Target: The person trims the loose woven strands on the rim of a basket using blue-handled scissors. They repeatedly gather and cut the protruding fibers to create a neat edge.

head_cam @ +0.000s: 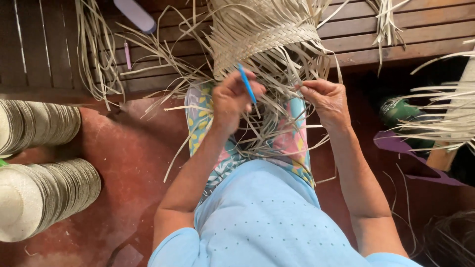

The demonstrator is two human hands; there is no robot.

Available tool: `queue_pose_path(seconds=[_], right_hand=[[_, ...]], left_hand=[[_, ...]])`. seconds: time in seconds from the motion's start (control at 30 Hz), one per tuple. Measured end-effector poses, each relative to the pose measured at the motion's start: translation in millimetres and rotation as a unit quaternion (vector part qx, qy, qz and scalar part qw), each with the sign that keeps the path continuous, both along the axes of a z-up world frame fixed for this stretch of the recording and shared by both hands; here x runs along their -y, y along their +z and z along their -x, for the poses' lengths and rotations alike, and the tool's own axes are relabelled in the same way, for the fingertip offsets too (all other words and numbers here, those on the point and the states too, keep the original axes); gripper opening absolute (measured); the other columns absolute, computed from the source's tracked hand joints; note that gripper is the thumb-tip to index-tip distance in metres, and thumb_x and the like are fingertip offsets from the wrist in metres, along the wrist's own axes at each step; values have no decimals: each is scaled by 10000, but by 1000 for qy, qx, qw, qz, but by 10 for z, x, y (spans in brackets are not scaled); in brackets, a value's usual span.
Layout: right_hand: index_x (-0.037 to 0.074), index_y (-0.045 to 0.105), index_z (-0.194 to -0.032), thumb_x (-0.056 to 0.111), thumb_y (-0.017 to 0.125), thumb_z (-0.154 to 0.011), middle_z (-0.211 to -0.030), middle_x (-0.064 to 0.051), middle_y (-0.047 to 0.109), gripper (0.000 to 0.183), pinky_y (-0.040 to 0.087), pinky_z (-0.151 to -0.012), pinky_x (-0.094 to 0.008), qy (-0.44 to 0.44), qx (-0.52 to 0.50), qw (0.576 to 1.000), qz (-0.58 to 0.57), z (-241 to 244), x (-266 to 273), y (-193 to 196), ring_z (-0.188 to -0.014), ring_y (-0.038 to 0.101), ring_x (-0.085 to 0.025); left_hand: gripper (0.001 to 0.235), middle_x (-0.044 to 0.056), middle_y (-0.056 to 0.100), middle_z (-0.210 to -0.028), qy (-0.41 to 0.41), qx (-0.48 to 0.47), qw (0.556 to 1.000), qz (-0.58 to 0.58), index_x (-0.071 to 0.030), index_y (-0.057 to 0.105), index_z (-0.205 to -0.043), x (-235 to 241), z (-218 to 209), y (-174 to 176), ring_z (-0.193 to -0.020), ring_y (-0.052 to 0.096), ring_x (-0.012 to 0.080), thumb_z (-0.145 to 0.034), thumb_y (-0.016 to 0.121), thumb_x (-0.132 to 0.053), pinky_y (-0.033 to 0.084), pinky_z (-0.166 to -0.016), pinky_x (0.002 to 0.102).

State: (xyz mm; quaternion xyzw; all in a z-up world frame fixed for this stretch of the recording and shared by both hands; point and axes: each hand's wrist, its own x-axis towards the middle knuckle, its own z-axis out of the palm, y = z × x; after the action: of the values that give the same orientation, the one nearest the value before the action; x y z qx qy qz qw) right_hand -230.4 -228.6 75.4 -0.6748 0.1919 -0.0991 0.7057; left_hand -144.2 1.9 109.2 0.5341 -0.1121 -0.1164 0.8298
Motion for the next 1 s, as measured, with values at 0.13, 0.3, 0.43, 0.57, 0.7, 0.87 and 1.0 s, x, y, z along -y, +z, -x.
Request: queue_pose_path(seconds=[0.13,0.3,0.43,0.57,0.7,0.87,1.0], right_hand=[[-9,773,-985,93,904,-878,-713,-107,677,198,555,-576,-196,-47,-24,999,5,38,97,-8,-607,611,-72],[-18,762,-995,56,860,-879,-730,-108,685,169,592,-631,-229,-54,-29,998,-29,138,83,163,-647,661,-100],[-39,748,-1008,11,828,-872,-746,-130,694,166,600,-657,-259,-30,-21,998,-60,206,76,244,-674,667,-123],[-60,739,-990,-6,813,-880,-732,-143,691,144,589,-654,-269,-27,-12,997,-69,233,62,211,-673,666,-129],[-40,745,-974,9,821,-866,-684,-109,663,140,548,-623,-235,-34,-18,998,-56,231,-25,229,-639,633,-105],[-10,764,-944,20,845,-852,-647,-59,634,126,504,-606,-197,-31,-20,999,-24,215,-106,250,-628,577,-55],[1,772,-941,25,842,-861,-633,-54,615,109,471,-598,-193,-21,-26,999,-5,207,-134,322,-629,549,-54]], left_hand=[[328,127,725,-740,-151,-138,979,0,-10,706,-1062,123,416,-78,-512,652,109,-776,868,-9,540,-425,182],[312,62,708,-686,-209,-268,940,-38,-32,700,-1008,264,800,-289,-562,706,131,-755,881,-17,620,-480,231],[347,120,713,-702,-266,-209,937,-92,6,678,-1064,296,892,-454,-619,731,169,-797,876,-93,596,-468,226],[382,151,729,-765,-328,-163,920,-140,8,664,-1077,302,834,-495,-699,748,181,-823,868,-192,618,-542,250],[407,129,732,-829,-348,-140,911,-172,-13,652,-1116,398,761,-622,-730,725,162,-848,854,-243,626,-597,267],[487,92,736,-807,-336,-105,907,-229,-55,662,-1125,491,639,-500,-707,740,152,-774,880,-313,591,-602,264],[572,103,746,-891,-334,-120,907,-225,-42,626,-1215,515,597,-515,-754,741,152,-780,882,-313,602,-624,268]])
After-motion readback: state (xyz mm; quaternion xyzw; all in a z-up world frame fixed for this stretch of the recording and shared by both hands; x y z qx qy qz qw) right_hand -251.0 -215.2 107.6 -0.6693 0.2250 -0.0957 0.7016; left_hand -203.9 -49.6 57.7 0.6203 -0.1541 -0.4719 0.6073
